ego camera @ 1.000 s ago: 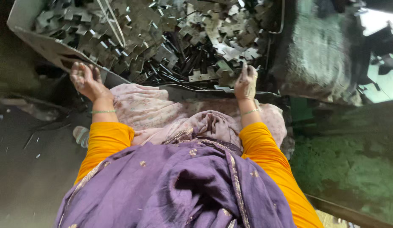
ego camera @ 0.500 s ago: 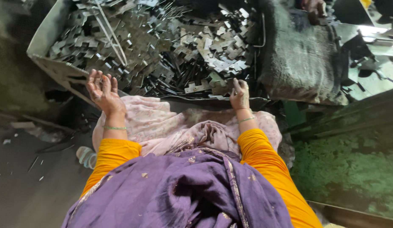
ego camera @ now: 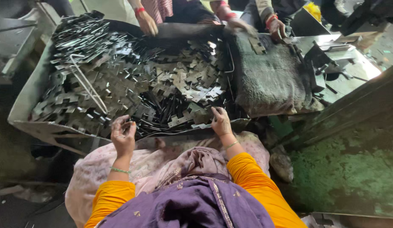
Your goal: The person sits on the floor and sorts small metal brackets from a large pile, picking them up by hand and placing them into a separate pile. The task involves repetitive picking and placing of identical metal pieces.
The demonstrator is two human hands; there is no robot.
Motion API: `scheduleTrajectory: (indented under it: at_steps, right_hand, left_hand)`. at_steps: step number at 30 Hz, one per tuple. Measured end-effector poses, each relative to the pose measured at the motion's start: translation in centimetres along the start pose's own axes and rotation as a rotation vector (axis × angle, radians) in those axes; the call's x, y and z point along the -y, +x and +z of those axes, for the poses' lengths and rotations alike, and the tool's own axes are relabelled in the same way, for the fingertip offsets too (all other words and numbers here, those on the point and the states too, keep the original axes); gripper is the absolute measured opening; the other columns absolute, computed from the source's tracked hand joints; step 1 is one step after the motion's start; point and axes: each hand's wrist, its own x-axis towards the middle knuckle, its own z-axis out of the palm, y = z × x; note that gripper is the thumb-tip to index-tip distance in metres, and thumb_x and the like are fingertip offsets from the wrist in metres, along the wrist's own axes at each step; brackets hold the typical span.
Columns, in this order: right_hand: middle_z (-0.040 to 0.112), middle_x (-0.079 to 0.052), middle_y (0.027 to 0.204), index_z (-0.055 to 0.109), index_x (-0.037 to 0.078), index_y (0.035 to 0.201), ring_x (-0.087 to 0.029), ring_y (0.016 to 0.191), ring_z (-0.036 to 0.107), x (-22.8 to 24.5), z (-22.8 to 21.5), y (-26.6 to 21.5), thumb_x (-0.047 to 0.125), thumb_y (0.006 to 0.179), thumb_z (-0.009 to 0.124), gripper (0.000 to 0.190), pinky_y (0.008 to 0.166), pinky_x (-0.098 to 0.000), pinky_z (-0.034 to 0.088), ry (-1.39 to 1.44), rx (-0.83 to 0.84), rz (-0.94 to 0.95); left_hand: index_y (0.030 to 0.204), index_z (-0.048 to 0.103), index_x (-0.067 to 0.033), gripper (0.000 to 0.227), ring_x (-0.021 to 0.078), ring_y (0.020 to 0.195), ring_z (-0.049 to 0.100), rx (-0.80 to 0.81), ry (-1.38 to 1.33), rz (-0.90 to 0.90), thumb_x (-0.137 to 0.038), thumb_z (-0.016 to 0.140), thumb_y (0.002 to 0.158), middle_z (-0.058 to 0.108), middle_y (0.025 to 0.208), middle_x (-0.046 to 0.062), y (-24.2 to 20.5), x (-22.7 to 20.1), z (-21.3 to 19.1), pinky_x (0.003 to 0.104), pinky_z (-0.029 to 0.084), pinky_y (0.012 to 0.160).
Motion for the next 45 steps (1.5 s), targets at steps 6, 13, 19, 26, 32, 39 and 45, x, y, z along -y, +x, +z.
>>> scheduleTrajectory:
  at_steps: [6,13,19,26,32,39,45]
  right_hand:
    - [0.066,-0.02,0.115,0.07,0.002,0.121,-0.039,0.109,0.063,0.0,-0.4,0.0,-0.009,0.075,0.065,0.048,0.097,-0.0434,0.053,-0.011,0.01,0.02]
    - [0.068,-0.019,0.112,0.073,0.006,0.12,-0.038,0.103,0.066,-0.2,-0.5,-0.4,-0.007,0.074,0.069,0.048,0.09,-0.0427,0.056,-0.044,0.016,0.033]
    - [0.067,-0.017,0.111,0.073,0.005,0.121,-0.033,0.094,0.069,0.6,0.0,-0.1,-0.002,0.086,0.074,0.037,0.079,-0.0384,0.058,0.01,0.012,0.097]
    - [0.068,-0.018,0.109,0.074,0.007,0.116,-0.032,0.091,0.071,1.5,0.2,0.4,-0.003,0.086,0.069,0.032,0.07,-0.0348,0.061,0.111,-0.005,0.239]
    - [0.07,-0.018,0.107,0.073,0.005,0.114,-0.036,0.101,0.067,2.3,-1.6,0.4,-0.004,0.08,0.07,0.036,0.09,-0.0425,0.057,-0.021,-0.034,0.098]
    - [0.067,-0.016,0.113,0.072,0.004,0.119,-0.035,0.106,0.065,2.4,-0.6,-0.3,-0.002,0.08,0.068,0.039,0.094,-0.0407,0.055,-0.05,0.05,0.139]
    - [0.065,-0.015,0.113,0.071,0.004,0.12,-0.033,0.107,0.063,2.5,-0.6,-0.3,0.001,0.08,0.068,0.04,0.094,-0.0397,0.055,-0.087,0.1,0.113]
  left_hand:
    - [0.129,0.062,-0.0026,0.044,0.0311,0.119,0.058,-0.051,0.505,0.184,-0.002,0.078,0.088,0.06,0.132,0.014,2.5,2.1,0.8,0.039,0.053,0.097]
    - [0.129,0.062,-0.0056,0.048,0.0403,0.129,0.055,-0.006,0.591,0.332,-0.005,0.078,0.084,0.06,0.131,0.02,1.2,4.6,1.2,0.049,0.044,0.112]
    - [0.131,0.063,-0.0091,0.051,0.0393,0.134,0.047,0.004,0.803,0.175,-0.013,0.082,0.084,0.053,0.14,0.018,2.7,4.9,-1.6,0.05,0.037,0.117]
    - [0.123,0.068,-0.0041,0.062,0.0413,0.137,0.044,0.178,1.08,0.222,-0.033,0.092,0.074,0.054,0.141,0.018,5.4,3.4,-0.7,0.052,0.036,0.114]
    - [0.124,0.063,-0.003,0.057,0.0365,0.129,0.05,0.234,1.221,0.296,-0.038,0.084,0.086,0.061,0.127,0.018,7.5,7.5,-1.3,0.053,0.037,0.121]
    - [0.107,0.068,-0.0156,0.021,0.0181,0.11,0.059,0.264,1.461,0.49,-0.027,0.07,0.09,0.067,0.108,0.001,7.6,13.2,-5.5,0.041,0.034,0.118]
    - [0.085,0.073,-0.0156,0.015,0.0209,0.085,0.069,0.416,1.601,0.548,-0.024,0.07,0.098,0.073,0.088,0.006,9.6,10.8,-3.8,0.037,0.041,0.114]
